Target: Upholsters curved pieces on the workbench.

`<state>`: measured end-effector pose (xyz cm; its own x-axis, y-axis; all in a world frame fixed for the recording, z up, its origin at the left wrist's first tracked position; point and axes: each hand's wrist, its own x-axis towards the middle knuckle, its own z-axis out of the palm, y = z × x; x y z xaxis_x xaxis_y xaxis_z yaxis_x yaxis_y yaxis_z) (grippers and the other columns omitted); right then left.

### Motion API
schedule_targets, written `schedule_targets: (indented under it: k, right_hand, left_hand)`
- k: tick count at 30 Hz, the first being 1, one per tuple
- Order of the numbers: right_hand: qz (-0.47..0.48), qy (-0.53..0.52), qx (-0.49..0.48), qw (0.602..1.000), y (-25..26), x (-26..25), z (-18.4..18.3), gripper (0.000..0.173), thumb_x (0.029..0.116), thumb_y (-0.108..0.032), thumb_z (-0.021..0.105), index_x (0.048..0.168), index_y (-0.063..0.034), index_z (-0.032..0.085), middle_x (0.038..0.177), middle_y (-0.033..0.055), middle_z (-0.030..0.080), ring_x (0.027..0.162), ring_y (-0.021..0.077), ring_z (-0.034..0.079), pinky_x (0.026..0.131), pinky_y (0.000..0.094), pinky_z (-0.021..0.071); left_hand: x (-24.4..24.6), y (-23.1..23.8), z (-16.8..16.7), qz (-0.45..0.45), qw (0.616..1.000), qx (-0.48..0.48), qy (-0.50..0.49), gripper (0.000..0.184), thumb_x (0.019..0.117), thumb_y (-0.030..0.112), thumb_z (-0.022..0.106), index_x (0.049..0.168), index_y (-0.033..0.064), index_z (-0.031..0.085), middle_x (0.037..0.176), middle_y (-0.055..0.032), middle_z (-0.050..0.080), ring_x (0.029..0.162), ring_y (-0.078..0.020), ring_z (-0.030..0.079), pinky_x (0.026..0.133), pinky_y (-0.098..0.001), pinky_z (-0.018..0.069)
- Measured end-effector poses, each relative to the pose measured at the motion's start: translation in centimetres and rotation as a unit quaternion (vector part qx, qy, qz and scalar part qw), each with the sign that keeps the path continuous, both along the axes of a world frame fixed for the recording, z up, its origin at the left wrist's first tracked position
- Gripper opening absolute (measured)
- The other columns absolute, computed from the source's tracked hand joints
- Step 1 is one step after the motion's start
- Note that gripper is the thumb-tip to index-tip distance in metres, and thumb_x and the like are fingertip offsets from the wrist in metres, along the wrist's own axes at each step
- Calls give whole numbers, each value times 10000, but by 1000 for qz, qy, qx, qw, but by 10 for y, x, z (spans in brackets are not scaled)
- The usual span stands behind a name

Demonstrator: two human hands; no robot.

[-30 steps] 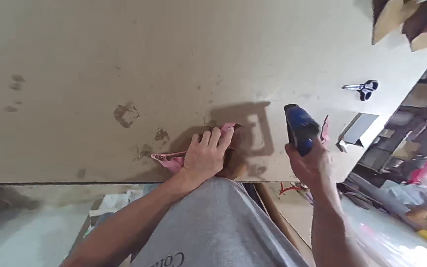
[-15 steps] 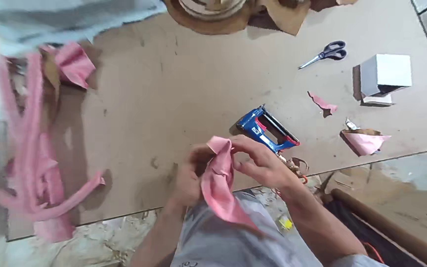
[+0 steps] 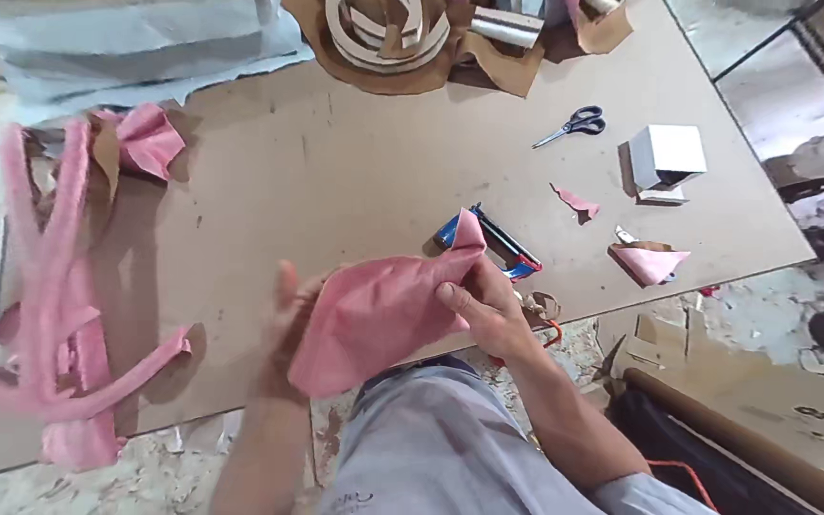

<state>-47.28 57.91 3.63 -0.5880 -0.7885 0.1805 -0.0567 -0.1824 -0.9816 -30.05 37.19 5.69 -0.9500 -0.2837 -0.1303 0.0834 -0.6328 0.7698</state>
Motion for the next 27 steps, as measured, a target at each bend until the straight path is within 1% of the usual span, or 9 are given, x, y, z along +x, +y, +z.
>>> schedule_targets:
  k: [2, 5, 9, 11, 14, 17, 21, 23, 27]
  right_hand:
    - [-6, 9, 8, 1000, 1, 3, -7, 369, 1041, -169, 568, 1310, 70, 487, 1122, 82, 681, 1062, 106, 675, 971, 321, 580]
    - [-23, 12, 10, 1000, -4, 13, -18, 296, 1042, -114, 475, 1291, 46, 489, 1085, 56, 653, 1028, 73, 652, 943, 295, 567]
    - [-58, -43, -14, 997, -11, 39, -17, 261, 943, -12, 399, 1167, 2, 533, 994, -27, 648, 944, 5, 636, 881, 240, 553]
    - [-39, -37, -19, 998, -13, 41, -21, 280, 932, -6, 386, 1179, 24, 514, 1004, -14, 635, 950, 1, 628, 889, 230, 544]
    - [33, 41, 16, 998, -4, 30, -25, 315, 991, -81, 426, 1252, 87, 478, 1031, 31, 657, 972, 3, 647, 897, 227, 563]
    - [102, 67, 42, 992, -4, 28, -24, 377, 1033, -216, 511, 1260, 84, 529, 1070, 74, 686, 993, 53, 671, 891, 275, 591]
    - [157, 4, 38, 987, -1, 49, -31, 345, 1024, -186, 590, 1246, 76, 560, 1117, 99, 689, 1014, 101, 692, 892, 308, 614]
    - [178, -2, 49, 983, 5, 59, -34, 351, 1018, -191, 596, 1251, 72, 573, 1116, 89, 690, 1016, 86, 686, 893, 297, 610]
    - [207, -36, 82, 974, 25, 71, -45, 388, 990, -193, 638, 1274, 68, 595, 1149, 100, 695, 1054, 95, 682, 928, 301, 600]
  left_hand:
    - [17, 0, -2, 12, 994, -109, -16, 383, 965, 574, 575, 1061, 264, 778, 994, 112, 779, 922, 34, 710, 824, -174, 589]
    - [11, 0, -15, -53, 964, -232, -117, 145, 1008, 259, 636, 1091, 156, 693, 915, 81, 749, 824, -17, 711, 767, -231, 617]
    - [-1, 7, -49, 10, 954, -218, -207, 175, 1027, 65, 550, 993, 89, 720, 834, 76, 724, 766, 5, 671, 763, -201, 580]
    - [-2, 5, -66, 4, 958, -210, -195, 186, 1037, 63, 533, 1044, 62, 718, 858, 60, 730, 784, -7, 678, 777, -211, 584]
    - [8, -7, -82, 29, 908, -373, -191, 196, 1024, 175, 586, 1154, 61, 680, 985, 14, 722, 889, -44, 685, 837, -261, 583]
    - [9, -14, -41, 94, 803, -575, -122, 500, 1012, 360, 595, 1403, 51, 564, 1352, -84, 637, 1233, -161, 620, 1062, -402, 526]
    - [1, 18, 26, -13, 714, -700, 7, 501, 1012, 373, 613, 1451, 136, 573, 1545, -97, 495, 1382, -198, 516, 1103, -411, 489]
    - [-2, 24, 21, -105, 715, -691, 27, 427, 1032, 336, 588, 1432, 189, 604, 1466, -54, 562, 1261, -125, 594, 1007, -326, 545]
    - [0, 26, -4, -214, 784, -581, 37, 244, 1027, 280, 619, 1164, 137, 760, 971, 36, 711, 899, -13, 667, 790, -196, 572]
